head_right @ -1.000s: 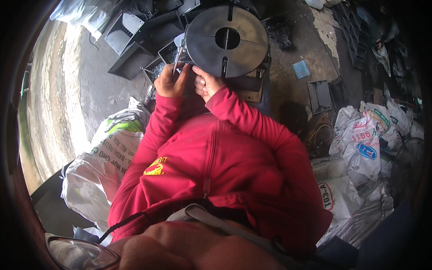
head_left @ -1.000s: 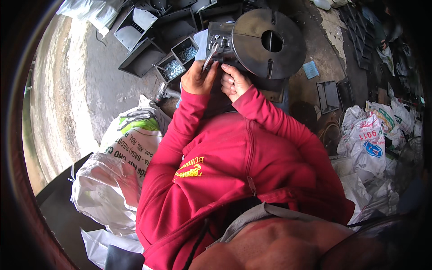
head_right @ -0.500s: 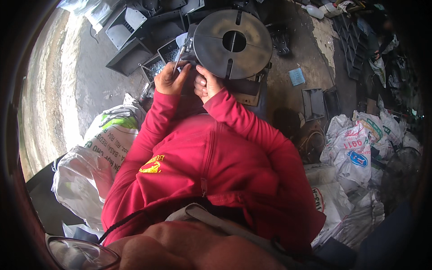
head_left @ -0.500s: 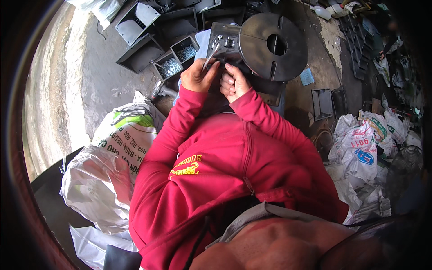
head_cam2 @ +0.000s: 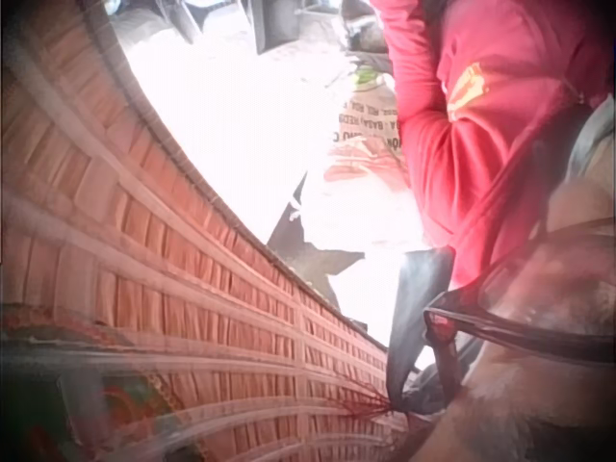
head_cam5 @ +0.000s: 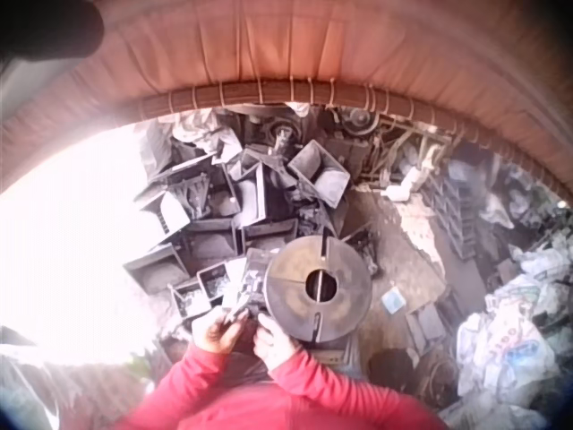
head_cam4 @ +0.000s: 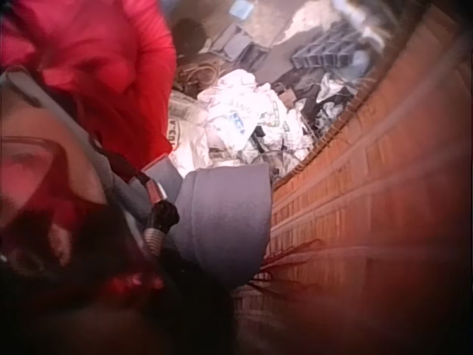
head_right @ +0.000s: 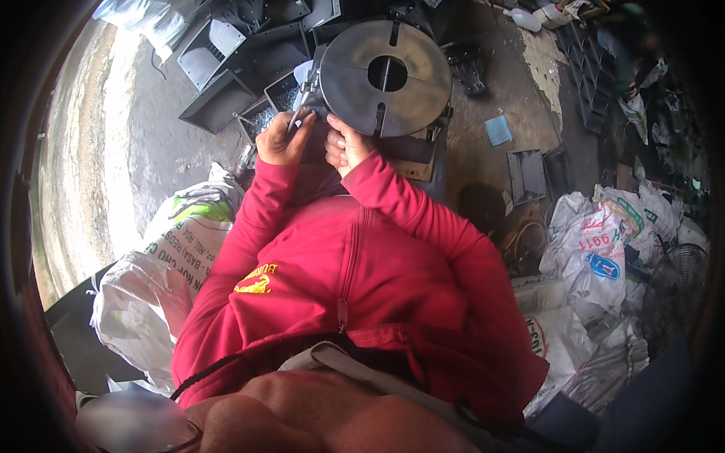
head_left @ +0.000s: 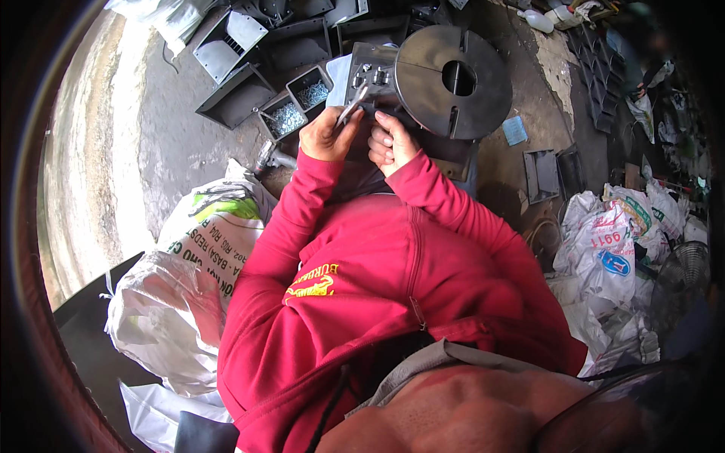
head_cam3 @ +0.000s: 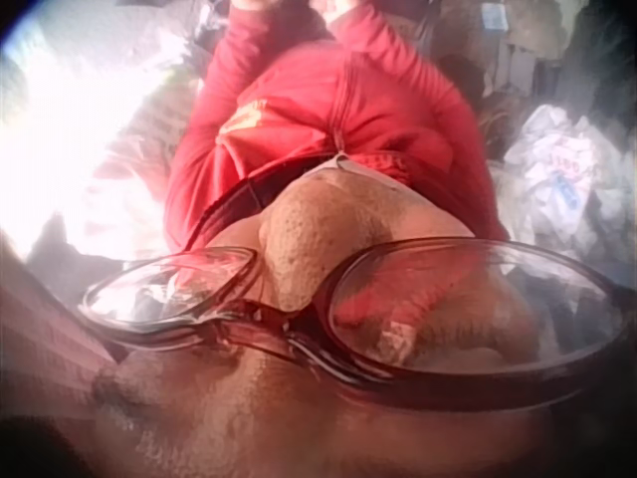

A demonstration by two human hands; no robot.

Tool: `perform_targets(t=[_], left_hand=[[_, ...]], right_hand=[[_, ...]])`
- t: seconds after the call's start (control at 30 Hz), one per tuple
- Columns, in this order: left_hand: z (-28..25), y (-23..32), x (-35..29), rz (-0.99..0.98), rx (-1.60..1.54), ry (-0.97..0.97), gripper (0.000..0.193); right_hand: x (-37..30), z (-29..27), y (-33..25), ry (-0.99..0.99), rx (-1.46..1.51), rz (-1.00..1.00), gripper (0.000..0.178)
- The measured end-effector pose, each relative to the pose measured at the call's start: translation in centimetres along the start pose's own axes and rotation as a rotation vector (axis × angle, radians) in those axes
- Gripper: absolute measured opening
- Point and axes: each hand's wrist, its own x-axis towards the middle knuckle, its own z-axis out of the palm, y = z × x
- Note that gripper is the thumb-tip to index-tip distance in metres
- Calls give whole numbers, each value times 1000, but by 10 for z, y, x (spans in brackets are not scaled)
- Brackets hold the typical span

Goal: The person assembles a circular metal component onto a rectangular metal frame using a wrench. They tighten bolts, reposition the parts, and continue securing the assembly with repeated wrench turns.

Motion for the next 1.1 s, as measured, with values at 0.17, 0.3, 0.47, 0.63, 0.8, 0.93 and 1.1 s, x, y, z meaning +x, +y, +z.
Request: perform_targets(t=[0.17, 0.3, 0.47, 0.63, 0.8, 0.93, 1.1], left_hand=[[-4, -8, 5, 84, 21, -50, 17], [8, 12, 3, -64, 93, 39, 22], [14, 8, -2, -155, -17, 75, 18], [7, -15, 8, 42, -105, -54, 13], [-12, -12, 23, 138, -73, -199, 16], [-12, 9, -16, -302, -432, 8, 28], [-34, 36, -41, -605, -496, -241, 34]], right_hand=[[-4, 0, -1, -19, -12, -6, 32], [-4, 6, -2, 52, -15, 2, 31], [-5, 3, 1, 16, 14, -21, 30], [-3, 1, 3, -21, 70, -40, 28], [-5, 7, -2, -18, 71, -25, 27], [-3, 3, 3, -30, 93, -56, 27], [2, -10, 8, -76, 72, -50, 31]])
